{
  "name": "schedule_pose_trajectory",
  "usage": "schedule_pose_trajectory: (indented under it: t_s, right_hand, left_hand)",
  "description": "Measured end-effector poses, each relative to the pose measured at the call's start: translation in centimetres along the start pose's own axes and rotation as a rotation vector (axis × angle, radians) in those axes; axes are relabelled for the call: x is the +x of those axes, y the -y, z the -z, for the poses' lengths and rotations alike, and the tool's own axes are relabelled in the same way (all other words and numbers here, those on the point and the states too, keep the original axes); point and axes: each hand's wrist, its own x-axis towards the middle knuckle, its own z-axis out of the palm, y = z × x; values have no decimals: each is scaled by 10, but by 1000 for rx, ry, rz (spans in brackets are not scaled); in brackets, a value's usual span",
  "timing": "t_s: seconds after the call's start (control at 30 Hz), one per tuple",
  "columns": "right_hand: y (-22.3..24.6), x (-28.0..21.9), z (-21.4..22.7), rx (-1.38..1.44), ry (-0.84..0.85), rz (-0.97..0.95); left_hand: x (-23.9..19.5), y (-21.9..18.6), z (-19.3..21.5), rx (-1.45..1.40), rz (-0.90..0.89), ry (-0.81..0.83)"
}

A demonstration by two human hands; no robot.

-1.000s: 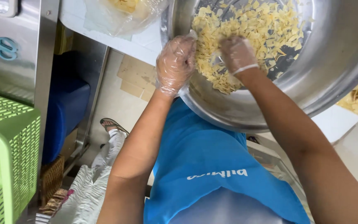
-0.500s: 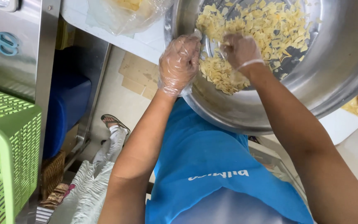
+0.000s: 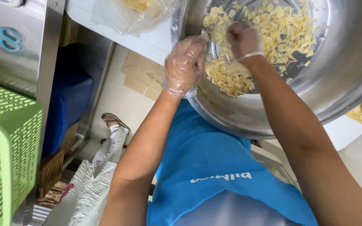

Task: The person scoops small yellow flakes from a large metal bowl into a clear plastic bag using gloved hands. After filling the bag, the person places a yellow butter cookie tin on the counter and wipes its lid with a pink cloth.

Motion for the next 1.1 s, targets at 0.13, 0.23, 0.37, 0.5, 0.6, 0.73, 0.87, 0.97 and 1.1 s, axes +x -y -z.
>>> schedule_pose_trajectory:
  t_s: [0.13,0.23,0.37,0.5,0.6,0.73,0.87,0.97,1.1]
  right_hand:
    - [-13,-20,38,287,-15,-143]
    - [-35,-30,37,194,39,-297]
    - [-60,-24,19,112,-86,-228]
    - [-8,-12,21,48,-12,-367]
    - [16,-21,13,-76,194,-240]
    - [-11,-8,-19,-85,-2,-29]
    - [33,1,-7,-192,75,-30]
    - [29,6,-20,-191,165,-87]
    - [17,1,-10,88,113,-174]
  left_hand:
    - [-1,2,0,-14,-6,15]
    - [0,2,1,-40,-15,22]
    - [2,2,2,-25,-18,27]
    - [5,-1,5,-41,-35,23]
    - [7,-2,6,-9,-66,-12]
    - [7,-2,6,-1,-36,-16]
    - [1,1,3,-12,-28,2]
    - [3,2,2,-35,-16,11]
    - [1,3,0,-38,-12,5]
